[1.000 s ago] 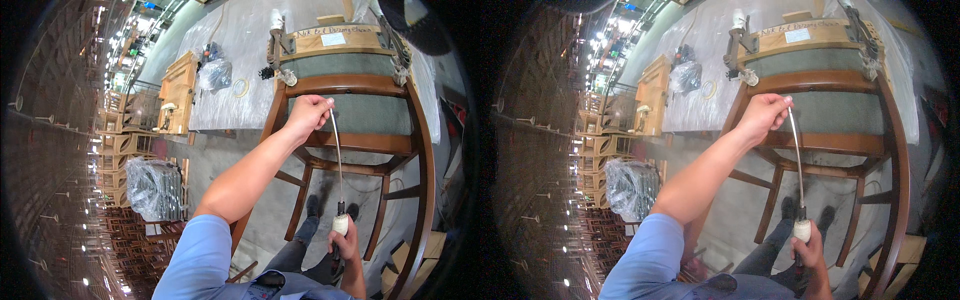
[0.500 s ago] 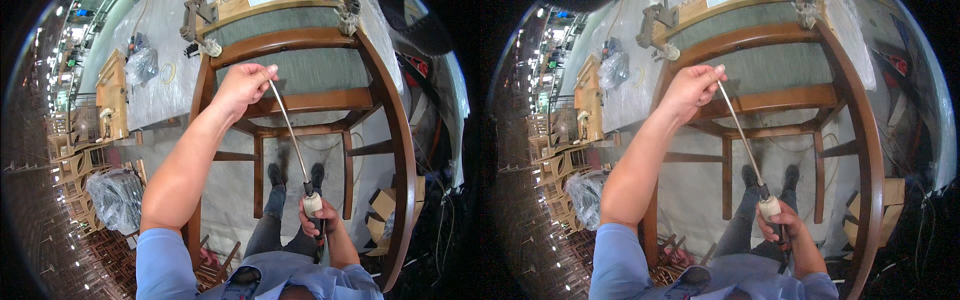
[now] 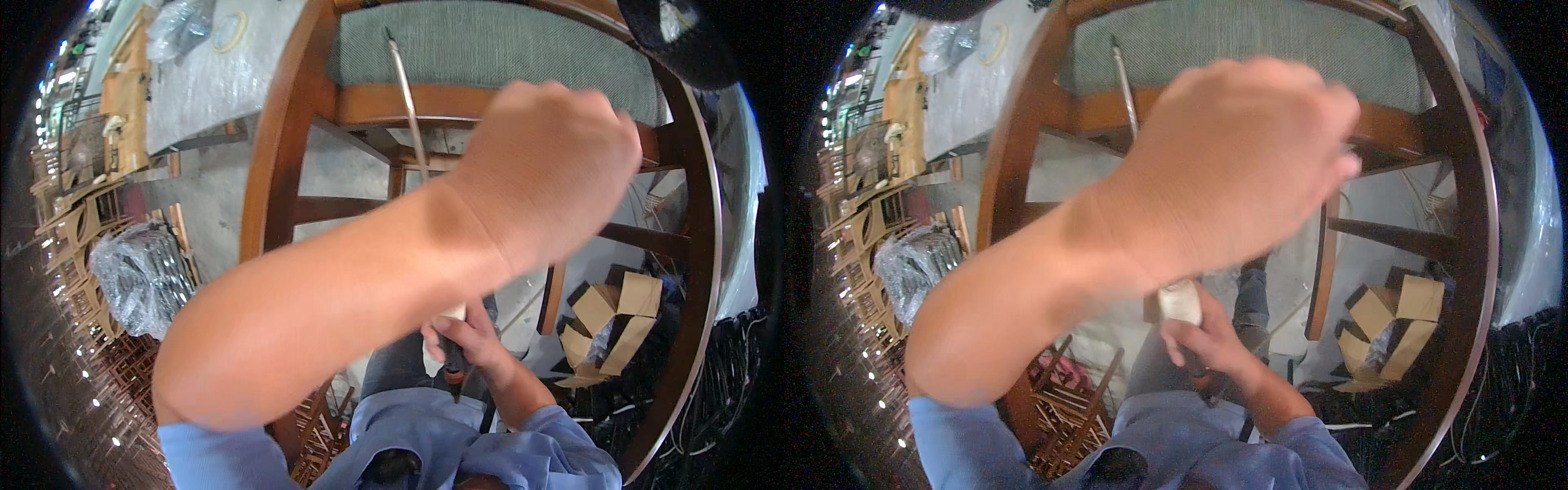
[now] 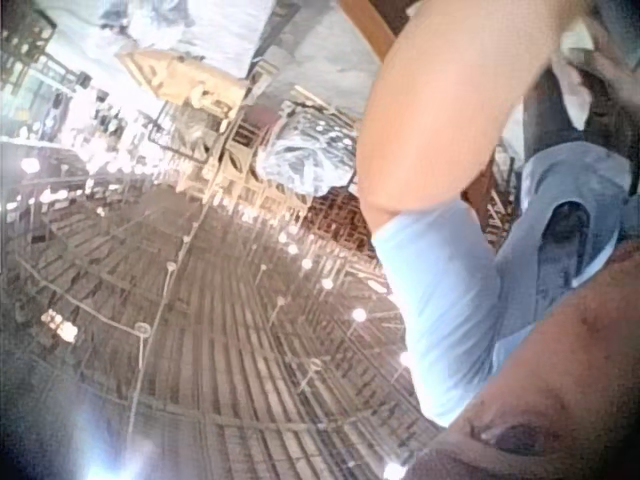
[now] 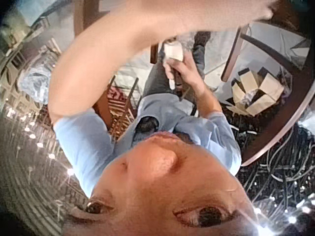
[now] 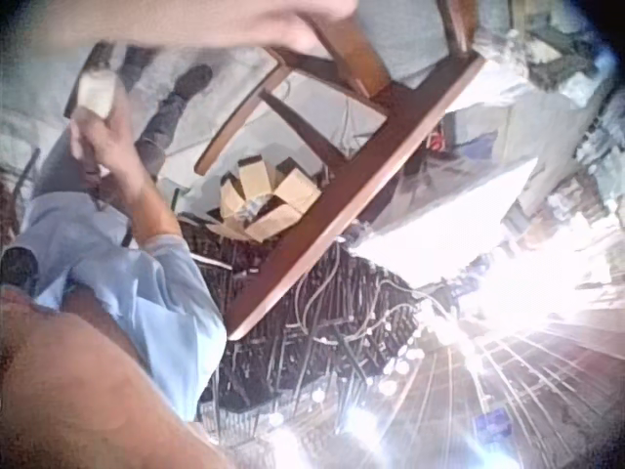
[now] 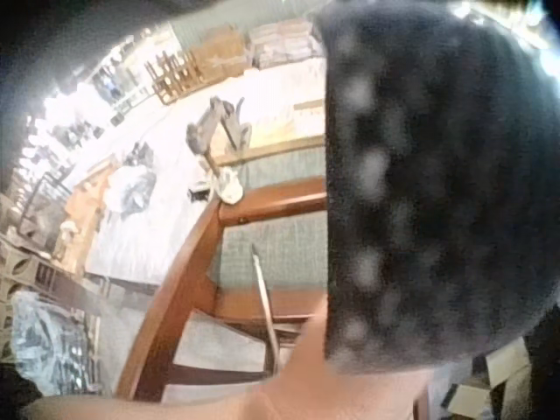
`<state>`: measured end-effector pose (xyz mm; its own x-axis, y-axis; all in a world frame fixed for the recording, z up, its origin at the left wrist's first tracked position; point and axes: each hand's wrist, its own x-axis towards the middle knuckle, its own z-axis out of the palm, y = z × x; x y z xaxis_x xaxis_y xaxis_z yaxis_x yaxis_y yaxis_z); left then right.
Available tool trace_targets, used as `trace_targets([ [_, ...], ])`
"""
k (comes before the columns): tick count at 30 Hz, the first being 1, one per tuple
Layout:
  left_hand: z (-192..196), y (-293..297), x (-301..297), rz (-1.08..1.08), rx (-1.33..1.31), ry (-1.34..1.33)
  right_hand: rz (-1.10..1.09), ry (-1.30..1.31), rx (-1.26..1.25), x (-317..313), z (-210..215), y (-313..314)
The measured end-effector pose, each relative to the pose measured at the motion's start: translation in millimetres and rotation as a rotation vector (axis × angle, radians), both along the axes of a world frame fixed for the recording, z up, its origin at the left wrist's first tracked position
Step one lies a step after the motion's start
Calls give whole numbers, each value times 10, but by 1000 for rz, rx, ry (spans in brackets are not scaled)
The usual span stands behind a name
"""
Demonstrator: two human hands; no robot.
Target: The person attaches a fabric seat cushion to a wooden chair frame using a power screwdriver. They position the cushion, drive screws into the frame, and repeat the process for another chair.
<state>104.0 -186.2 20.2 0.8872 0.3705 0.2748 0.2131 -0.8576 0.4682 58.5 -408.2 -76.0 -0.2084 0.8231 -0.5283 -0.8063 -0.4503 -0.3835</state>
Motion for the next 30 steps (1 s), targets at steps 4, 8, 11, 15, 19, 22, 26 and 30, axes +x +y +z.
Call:
trace_targets([
  [4,107,-180,66,-318,-33,343,-59,-44,26,-162,-110,92],
  [8,190,-200,-77,-326,-149,383,-20,-13,-1,-222,-12,272],
  [11,166,-227,-45,-363,-160,412,-62,-17,-20,-285,-11,355],
  [15,143,-254,-41,-364,-168,438,-91,-19,-37,-324,11,396],
  [19,197,-215,-49,-406,-199,483,-97,-26,-47,-377,4,424],
  [22,174,-243,-64,-382,-203,485,-106,-22,-55,-400,13,434],
  [26,171,-245,-95,-368,-200,474,-136,-30,-69,-407,39,473],
  [30,197,-228,-119,-334,-201,472,-135,-21,-75,-432,56,514],
])
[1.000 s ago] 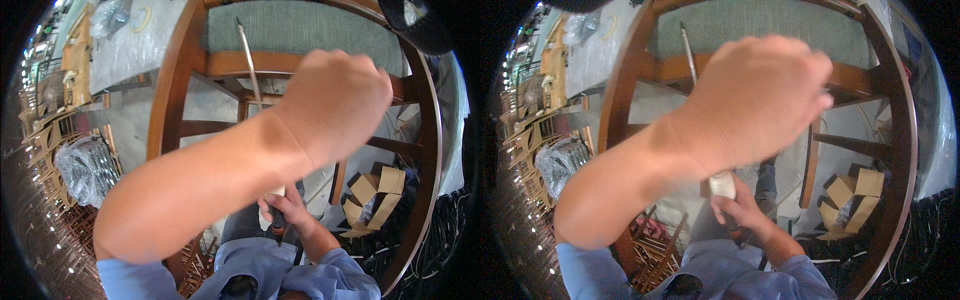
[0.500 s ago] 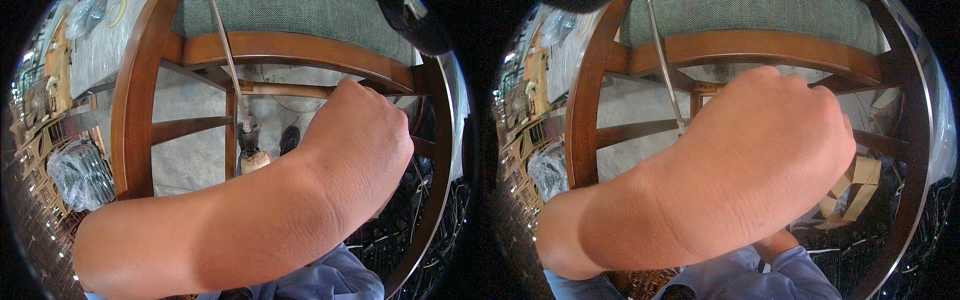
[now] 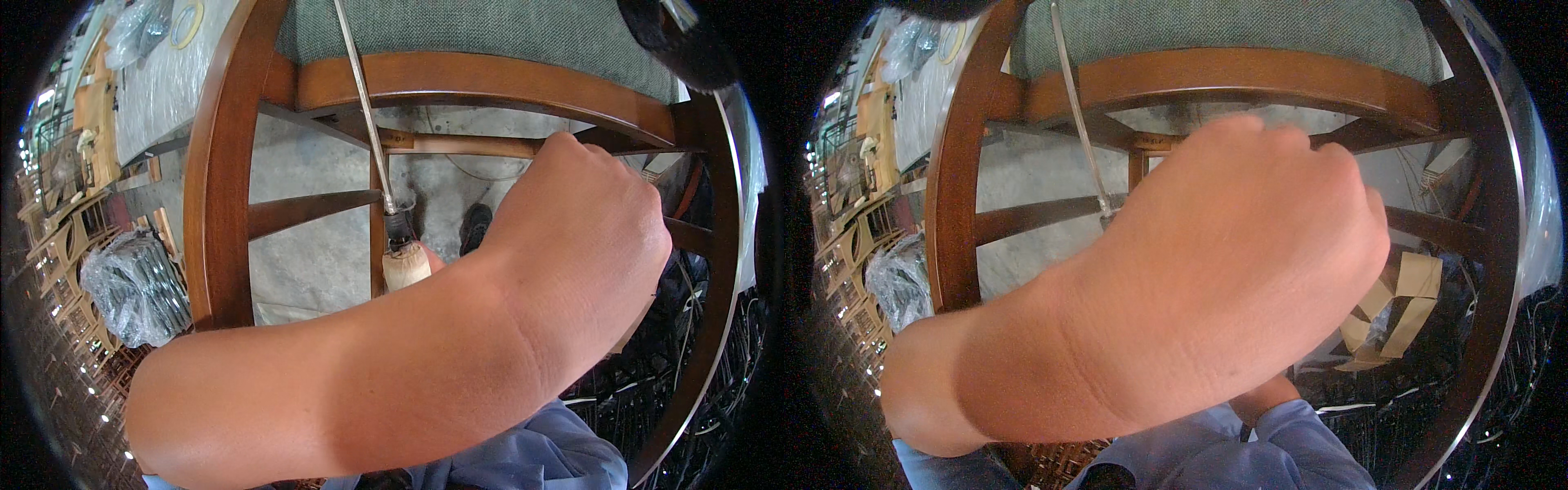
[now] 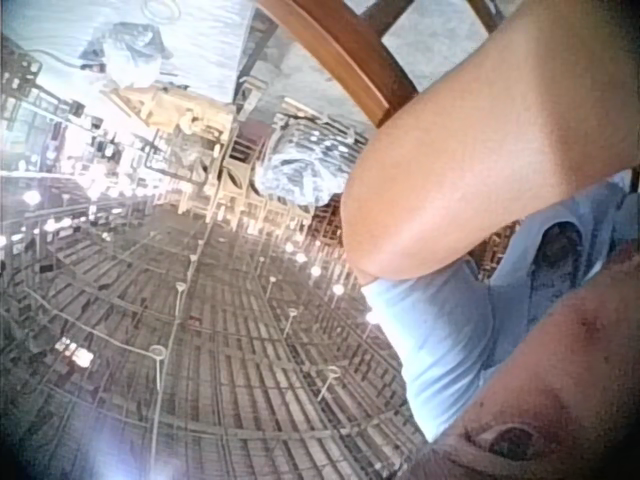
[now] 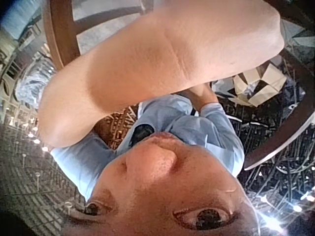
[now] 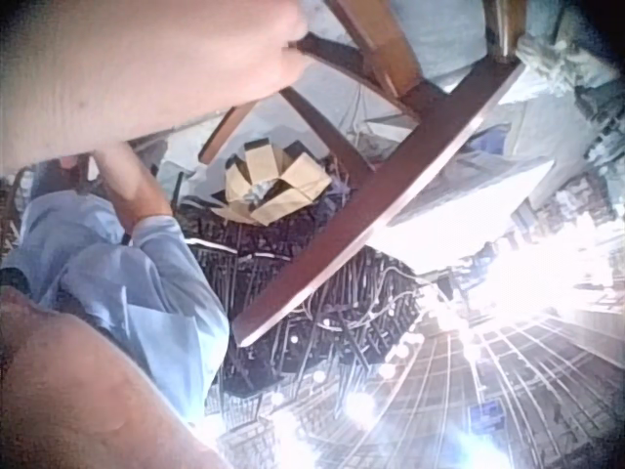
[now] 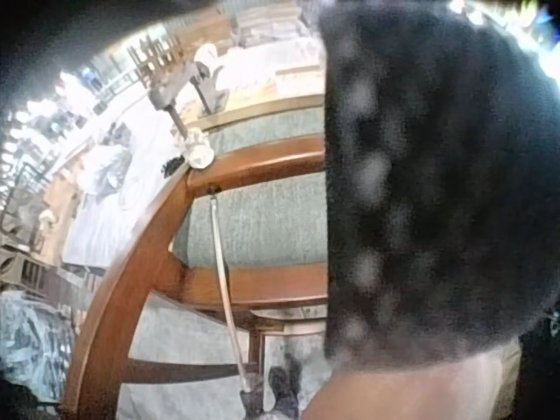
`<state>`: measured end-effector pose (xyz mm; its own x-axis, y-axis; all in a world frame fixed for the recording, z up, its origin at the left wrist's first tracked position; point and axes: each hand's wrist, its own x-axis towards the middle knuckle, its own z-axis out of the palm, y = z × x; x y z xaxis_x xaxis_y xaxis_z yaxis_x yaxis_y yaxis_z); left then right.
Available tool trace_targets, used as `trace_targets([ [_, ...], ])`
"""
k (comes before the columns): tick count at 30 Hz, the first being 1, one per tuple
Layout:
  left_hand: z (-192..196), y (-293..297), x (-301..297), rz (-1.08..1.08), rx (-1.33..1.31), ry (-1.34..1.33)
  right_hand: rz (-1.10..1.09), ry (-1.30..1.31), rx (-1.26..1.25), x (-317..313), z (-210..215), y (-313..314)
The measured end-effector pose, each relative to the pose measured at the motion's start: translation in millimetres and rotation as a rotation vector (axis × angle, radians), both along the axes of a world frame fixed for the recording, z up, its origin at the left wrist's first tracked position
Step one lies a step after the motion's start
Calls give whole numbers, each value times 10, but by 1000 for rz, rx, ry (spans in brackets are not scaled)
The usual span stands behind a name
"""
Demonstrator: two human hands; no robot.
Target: The person attaches a fabric seat cushion to a wooden chair frame using a power screwdriver. They position the cushion, drive screws into the frame, and repeat the process for another chair.
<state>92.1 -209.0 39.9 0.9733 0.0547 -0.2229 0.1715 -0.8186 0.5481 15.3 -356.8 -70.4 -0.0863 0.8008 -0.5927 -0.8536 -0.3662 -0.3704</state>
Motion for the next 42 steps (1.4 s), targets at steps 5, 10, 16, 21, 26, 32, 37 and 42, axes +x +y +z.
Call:
trace_targets([
  [5,28,-62,76,-2,48,-28,-34,-3,-21,-50,-10,85],
  [10,41,-123,31,67,40,-74,-39,-4,-48,-140,17,173],
  [16,79,-182,-13,25,-3,-65,75,-244,-62,-424,-202,127],
  [21,63,-145,6,13,-31,-13,140,-260,13,-385,-243,183],
  [26,75,-162,-37,15,-76,-7,163,-249,-83,-547,-271,168],
  [32,36,-154,-44,-6,-74,29,57,-166,-90,-545,-167,294],
  [37,22,-179,-57,0,-83,18,64,-144,-41,-395,-133,361],
  [42,-2,-193,-41,-8,-65,24,67,-171,-96,-403,-108,360],
])
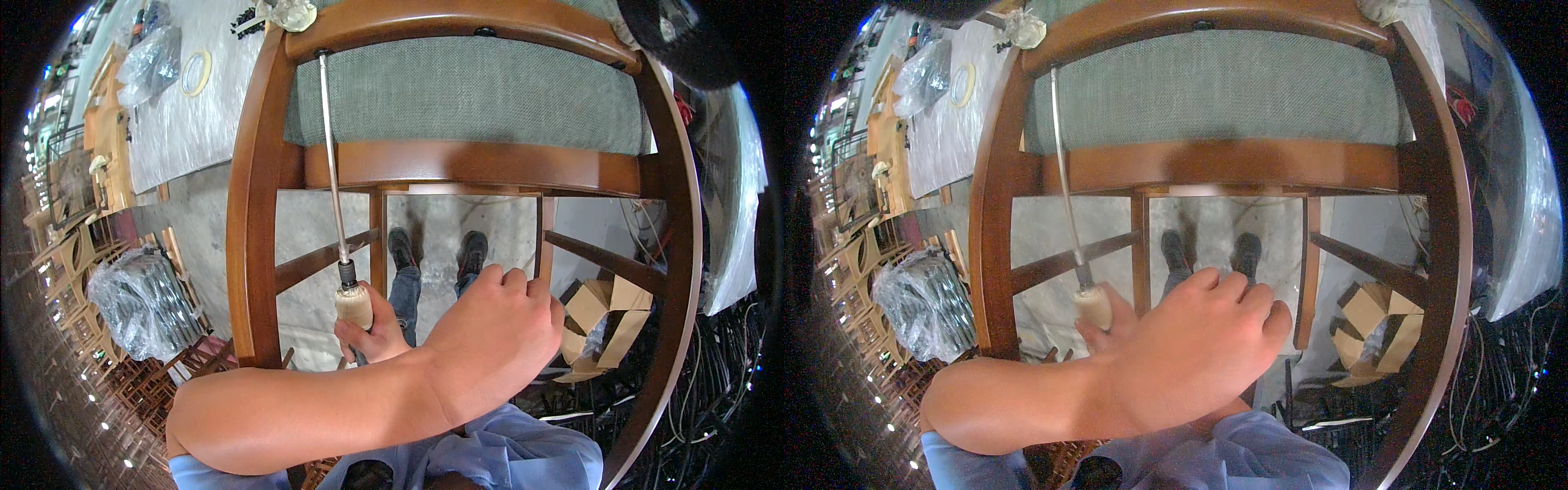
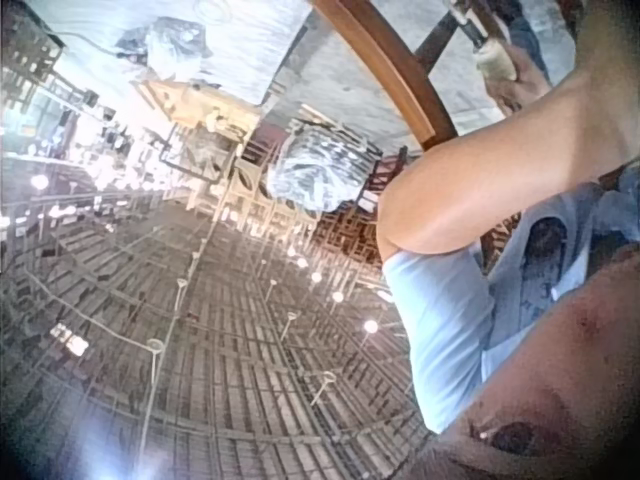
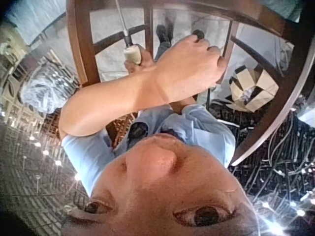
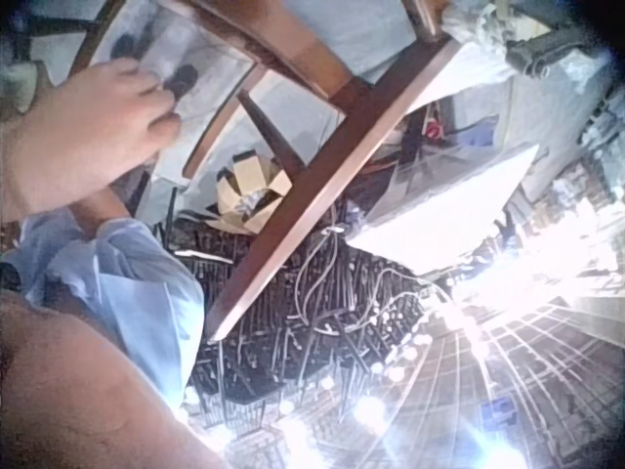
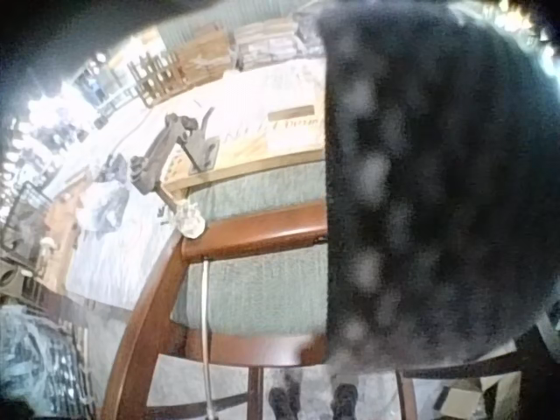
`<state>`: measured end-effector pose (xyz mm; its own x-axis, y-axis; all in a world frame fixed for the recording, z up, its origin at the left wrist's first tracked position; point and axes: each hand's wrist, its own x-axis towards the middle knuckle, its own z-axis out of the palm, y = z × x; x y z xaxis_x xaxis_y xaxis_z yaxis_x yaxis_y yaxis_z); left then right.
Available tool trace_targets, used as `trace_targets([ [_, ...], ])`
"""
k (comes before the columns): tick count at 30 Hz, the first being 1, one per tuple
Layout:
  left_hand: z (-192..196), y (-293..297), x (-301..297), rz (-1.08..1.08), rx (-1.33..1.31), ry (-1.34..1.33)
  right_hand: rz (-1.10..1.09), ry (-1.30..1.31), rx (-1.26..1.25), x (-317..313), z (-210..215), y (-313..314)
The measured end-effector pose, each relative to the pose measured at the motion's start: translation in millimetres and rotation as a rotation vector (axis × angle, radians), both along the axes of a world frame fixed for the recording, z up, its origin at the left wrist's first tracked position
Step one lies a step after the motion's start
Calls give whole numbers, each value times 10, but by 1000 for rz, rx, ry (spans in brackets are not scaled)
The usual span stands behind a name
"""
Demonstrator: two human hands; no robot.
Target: The person attaches a fabric seat cushion to a wooden chair frame using a power screwdriver. They position the cushion, drive screws into the frame, and repeat the process for another chair.
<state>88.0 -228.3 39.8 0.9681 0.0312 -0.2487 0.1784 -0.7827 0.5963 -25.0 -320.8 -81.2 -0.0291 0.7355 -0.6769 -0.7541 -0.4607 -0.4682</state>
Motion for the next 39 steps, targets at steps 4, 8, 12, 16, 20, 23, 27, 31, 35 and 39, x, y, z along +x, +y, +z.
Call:
trace_targets([
  [4,-11,-7,-1,11,29,-19,42,38,18,109,54,19],
  [8,-33,-11,4,4,49,-32,117,-88,-12,74,-9,-8],
  [12,-61,-30,45,-21,71,-40,-51,-222,92,-71,-131,-92],
  [16,-109,14,40,14,102,-72,44,-363,111,65,-31,-102],
  [20,-153,31,31,-1,118,-44,-37,84,67,228,75,-74],
  [23,-216,61,51,-29,134,-13,-191,-205,126,121,330,-26],
  [27,-213,170,108,-3,184,90,-30,-34,156,-30,-81,-66],
  [31,251,238,-107,172,49,-177,-176,-144,246,31,309,-626],
  [35,1205,206,-477,218,-273,-264,-154,-313,444,66,610,-1054],
  [39,1626,206,-1740,707,-598,-454,80,-113,673,-169,1194,-1129],
])
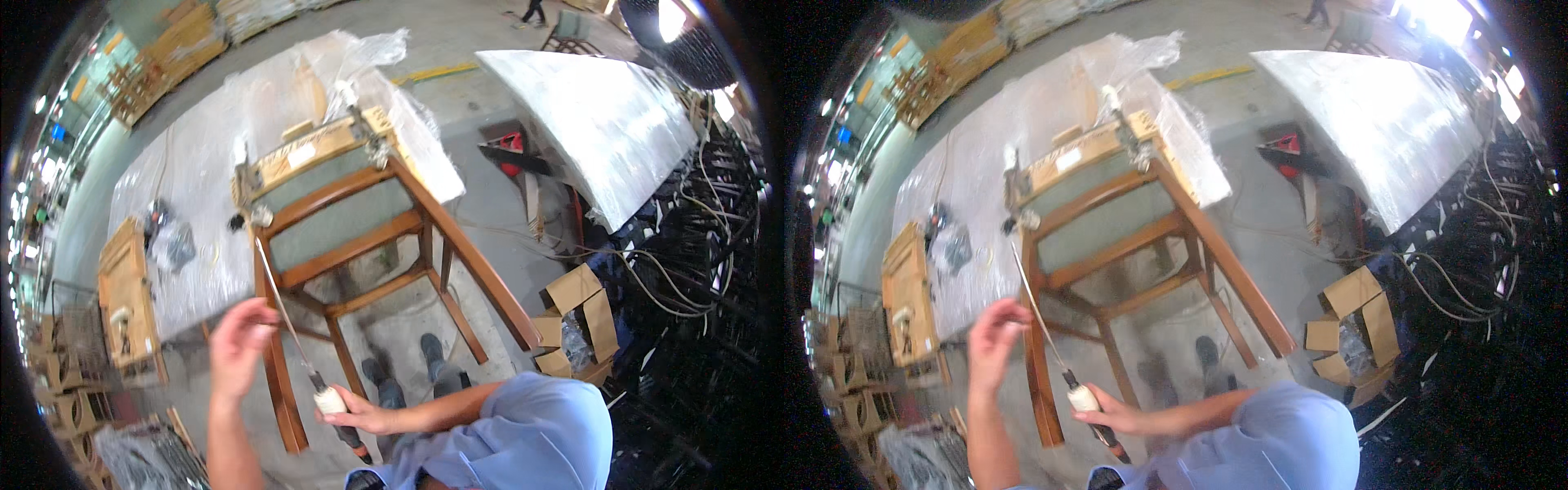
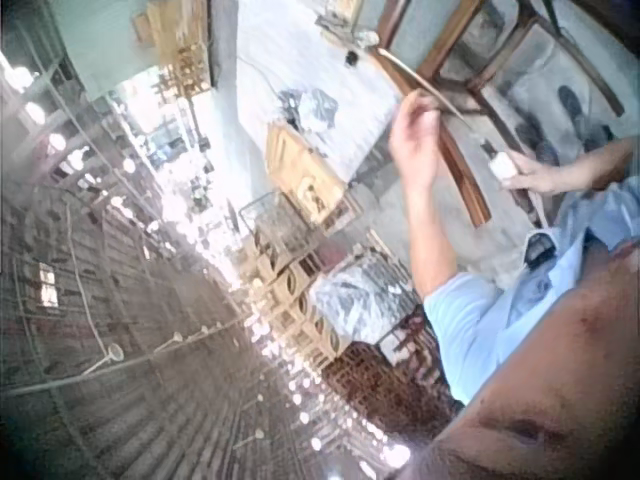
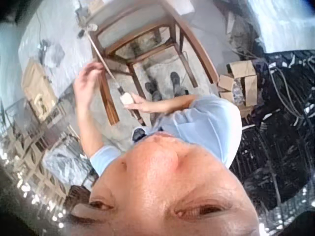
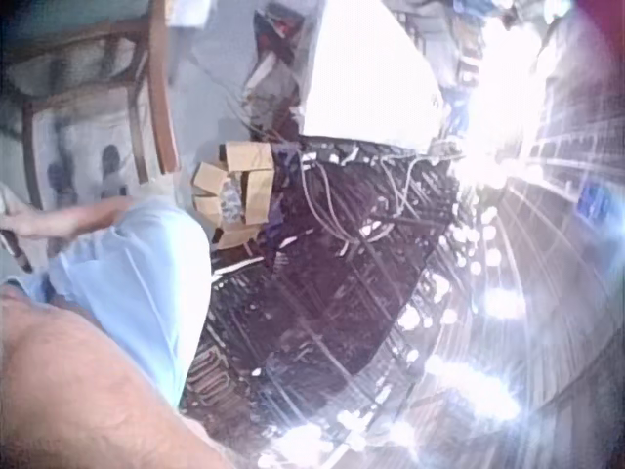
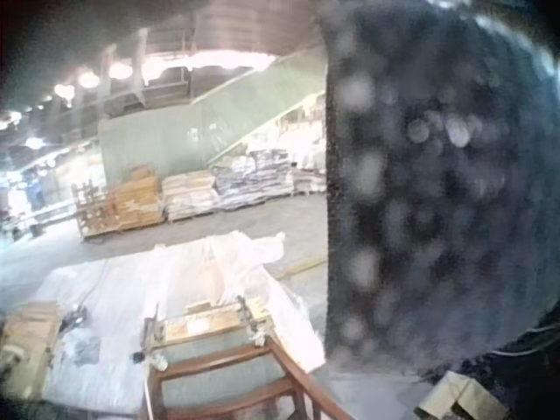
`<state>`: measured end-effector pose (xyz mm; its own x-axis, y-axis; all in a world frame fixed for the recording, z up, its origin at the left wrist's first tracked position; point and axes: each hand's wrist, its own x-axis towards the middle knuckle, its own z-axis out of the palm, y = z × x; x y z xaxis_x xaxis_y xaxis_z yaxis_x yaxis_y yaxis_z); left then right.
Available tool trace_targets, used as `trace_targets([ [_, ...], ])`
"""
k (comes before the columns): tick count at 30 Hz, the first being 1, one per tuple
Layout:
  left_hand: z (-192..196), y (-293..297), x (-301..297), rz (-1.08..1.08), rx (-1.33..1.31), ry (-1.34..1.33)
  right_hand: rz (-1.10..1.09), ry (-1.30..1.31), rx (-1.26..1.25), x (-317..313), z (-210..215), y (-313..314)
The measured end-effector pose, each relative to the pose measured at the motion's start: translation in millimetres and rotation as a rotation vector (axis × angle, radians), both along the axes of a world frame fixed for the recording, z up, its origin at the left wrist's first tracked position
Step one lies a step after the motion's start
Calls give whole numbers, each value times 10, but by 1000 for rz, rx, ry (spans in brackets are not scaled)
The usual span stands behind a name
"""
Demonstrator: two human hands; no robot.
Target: The person attaches a fabric seat cushion to a wooden chair frame using a power screwdriver. They position the cushion, drive screws into the frame, and repeat the process for another chair.
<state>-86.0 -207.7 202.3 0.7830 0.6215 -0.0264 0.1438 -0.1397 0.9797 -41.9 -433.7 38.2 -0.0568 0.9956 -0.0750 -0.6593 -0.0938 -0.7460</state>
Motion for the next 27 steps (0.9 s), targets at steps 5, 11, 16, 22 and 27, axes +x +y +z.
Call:
trace_targets([
  [5,285,-468,-1895,612,41,223,190,47,-126,-351,423,-11],
  [11,380,-2289,-2801,794,-266,160,445,356,80,-504,932,-400],
  [16,183,-3272,-2688,888,-417,87,450,377,175,-1143,1234,-188],
  [22,-198,-3258,-2662,1283,-89,323,707,-334,448,-1332,1281,199],
  [27,-761,-2704,-2903,1334,390,671,1246,-810,726,-448,1432,1275],
])
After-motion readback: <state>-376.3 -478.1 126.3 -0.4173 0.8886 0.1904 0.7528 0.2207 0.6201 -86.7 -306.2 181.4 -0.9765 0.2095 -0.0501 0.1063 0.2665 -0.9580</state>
